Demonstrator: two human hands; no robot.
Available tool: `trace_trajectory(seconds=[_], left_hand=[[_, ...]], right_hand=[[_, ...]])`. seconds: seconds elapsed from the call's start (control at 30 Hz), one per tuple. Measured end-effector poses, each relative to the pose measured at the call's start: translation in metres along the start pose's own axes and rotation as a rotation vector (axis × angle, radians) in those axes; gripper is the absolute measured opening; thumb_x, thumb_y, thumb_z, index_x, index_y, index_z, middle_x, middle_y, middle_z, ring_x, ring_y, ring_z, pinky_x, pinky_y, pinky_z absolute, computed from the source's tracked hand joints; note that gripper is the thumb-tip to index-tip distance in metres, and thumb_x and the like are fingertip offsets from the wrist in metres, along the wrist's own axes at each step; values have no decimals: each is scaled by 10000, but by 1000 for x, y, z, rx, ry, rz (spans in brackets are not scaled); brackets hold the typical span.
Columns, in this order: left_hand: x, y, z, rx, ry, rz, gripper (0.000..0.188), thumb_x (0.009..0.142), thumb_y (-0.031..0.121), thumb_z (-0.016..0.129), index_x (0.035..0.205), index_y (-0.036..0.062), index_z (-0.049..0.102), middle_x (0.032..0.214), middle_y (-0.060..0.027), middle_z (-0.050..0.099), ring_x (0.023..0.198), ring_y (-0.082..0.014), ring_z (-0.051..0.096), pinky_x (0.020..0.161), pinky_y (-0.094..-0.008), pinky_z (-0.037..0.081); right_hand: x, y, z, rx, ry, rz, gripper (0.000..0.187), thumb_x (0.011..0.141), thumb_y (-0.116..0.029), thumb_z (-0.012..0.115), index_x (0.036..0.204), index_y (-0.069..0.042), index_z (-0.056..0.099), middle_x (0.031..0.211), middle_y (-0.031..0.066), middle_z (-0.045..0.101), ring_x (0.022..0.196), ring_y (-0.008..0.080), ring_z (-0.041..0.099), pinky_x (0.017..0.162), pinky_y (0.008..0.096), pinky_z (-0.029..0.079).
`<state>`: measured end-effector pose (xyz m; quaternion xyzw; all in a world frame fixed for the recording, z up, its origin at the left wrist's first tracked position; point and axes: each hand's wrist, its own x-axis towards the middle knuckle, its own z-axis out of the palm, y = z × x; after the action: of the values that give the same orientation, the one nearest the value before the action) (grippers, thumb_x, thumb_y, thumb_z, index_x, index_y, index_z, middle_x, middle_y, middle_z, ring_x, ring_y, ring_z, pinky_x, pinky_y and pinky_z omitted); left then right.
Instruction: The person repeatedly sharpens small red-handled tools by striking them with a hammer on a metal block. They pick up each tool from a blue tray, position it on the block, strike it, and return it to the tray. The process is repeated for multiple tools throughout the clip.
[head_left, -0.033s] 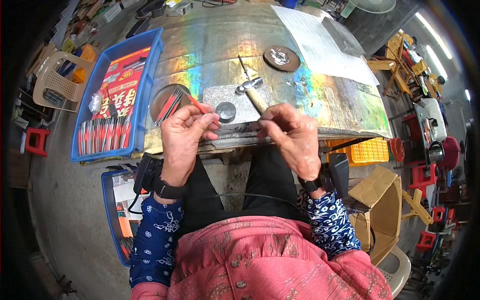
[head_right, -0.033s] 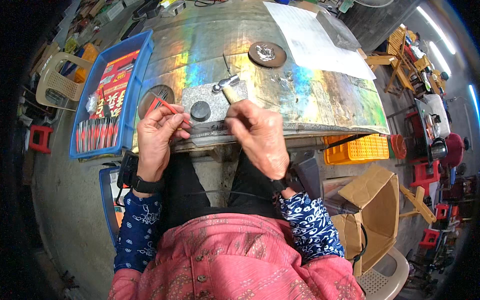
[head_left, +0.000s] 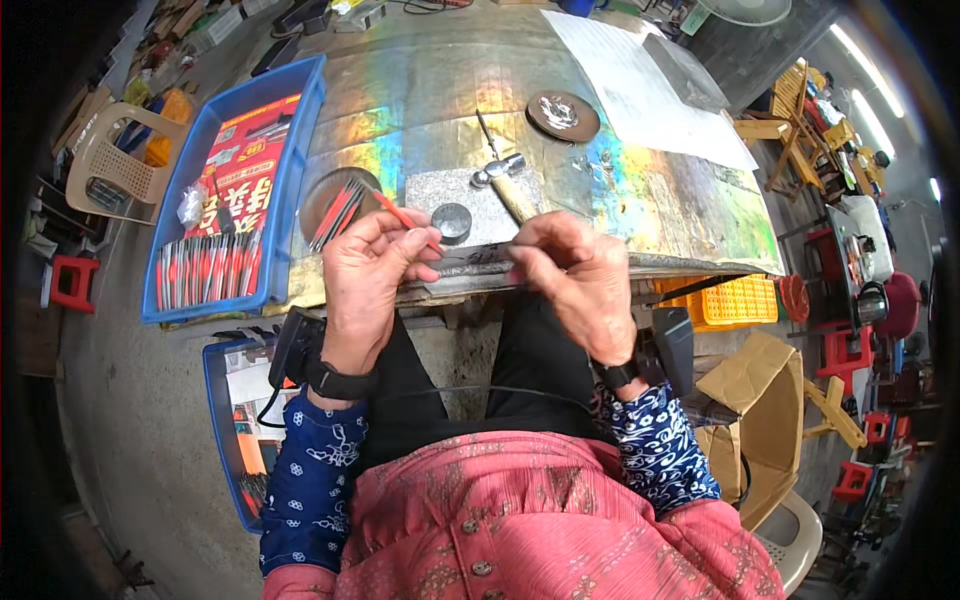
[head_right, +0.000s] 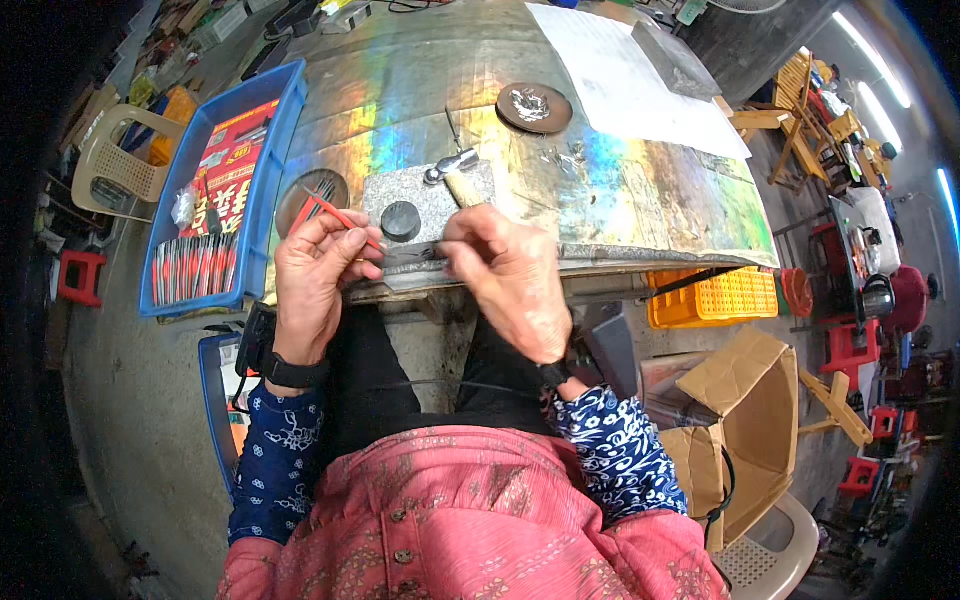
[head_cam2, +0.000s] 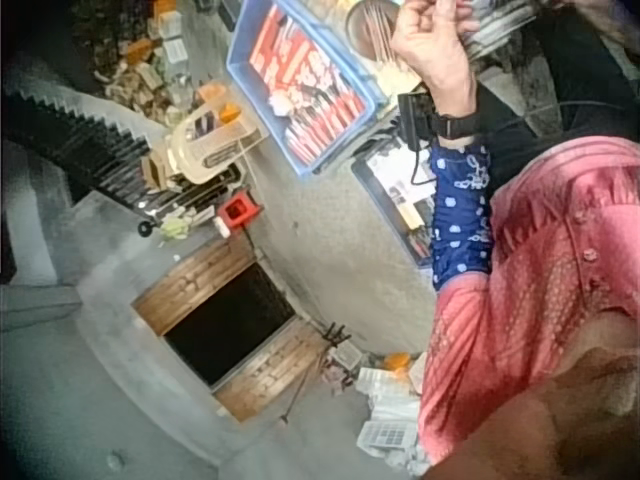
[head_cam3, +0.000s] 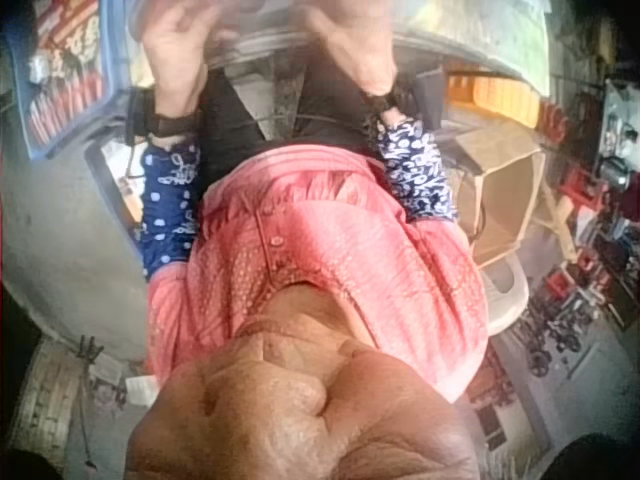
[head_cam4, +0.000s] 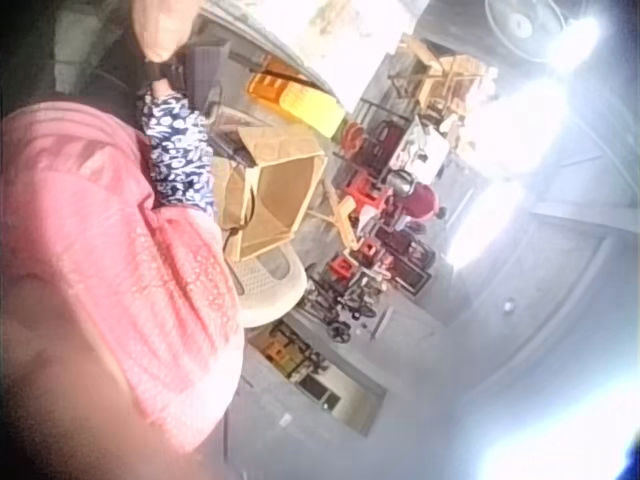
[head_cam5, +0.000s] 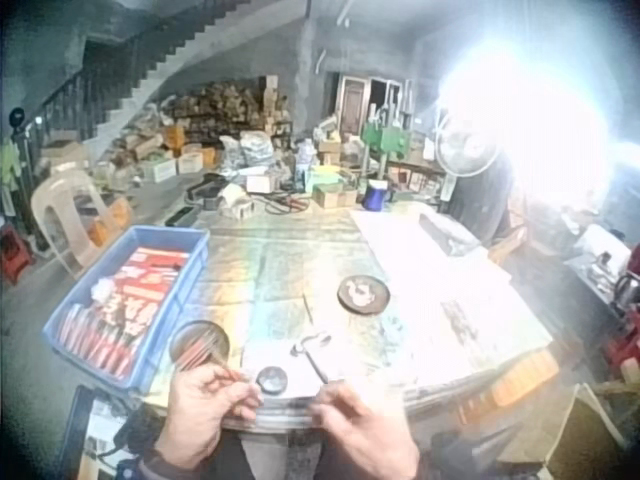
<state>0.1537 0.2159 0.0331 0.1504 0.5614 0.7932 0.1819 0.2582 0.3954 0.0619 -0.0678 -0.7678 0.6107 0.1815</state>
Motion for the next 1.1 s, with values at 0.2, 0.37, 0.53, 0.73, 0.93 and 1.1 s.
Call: trace_trajectory(seconds=[0.2, 0.37, 0.53, 0.73, 0.93, 1.1], left_hand=[[-14, 4, 8, -278, -68, -102, 184, 926, 74, 616, 1071, -37, 595, 946, -159, 673, 790, -203, 688, 612, -273, 587], [-22, 2, 9, -382, -93, -137, 173, 953, 84, 575, 1101, -7, 574, 984, -146, 663, 816, -205, 696, 618, -289, 596], [-24, -1, 9, -444, -93, -141, 191, 943, 92, 596, 1099, -16, 571, 983, -169, 667, 820, -228, 693, 628, -313, 598], [-26, -3, 9, -492, -97, -171, 195, 948, 97, 591, 1111, -4, 558, 987, -167, 666, 823, -227, 693, 630, -315, 599], [-27, -4, 11, -523, -83, -177, 206, 949, 101, 591, 1123, -1, 550, 994, -170, 666, 831, -223, 695, 633, -308, 599], [-28, -4, 16, -509, -63, -144, 196, 936, 85, 608, 1104, -9, 567, 979, -173, 672, 815, -218, 695, 650, -303, 601]], right_hand=[[-12, -5, 23, 192, -27, 12, 73, 873, 26, 635, 945, 38, 631, 843, 45, 631, 680, 75, 620, 587, 197, 508], [-16, -4, 30, 181, -13, -28, 55, 885, 22, 636, 935, 46, 633, 866, 30, 605, 657, 64, 576, 565, 196, 483], [-20, -4, 32, 229, 6, 13, 48, 885, 20, 637, 916, 55, 627, 864, 38, 601, 639, 65, 572, 549, 197, 468], [-21, -4, 37, 244, 56, -15, 51, 880, -7, 645, 899, 35, 623, 782, 16, 580, 565, 44, 535, 497, 193, 426], [-23, 0, 39, 157, 96, -81, 44, 884, -4, 639, 875, 28, 611, 770, 25, 570, 571, 46, 534, 495, 200, 420], [-26, 3, 40, 105, 104, -72, 39, 892, 15, 632, 895, 44, 605, 841, 33, 600, 633, 66, 574, 535, 198, 474]])
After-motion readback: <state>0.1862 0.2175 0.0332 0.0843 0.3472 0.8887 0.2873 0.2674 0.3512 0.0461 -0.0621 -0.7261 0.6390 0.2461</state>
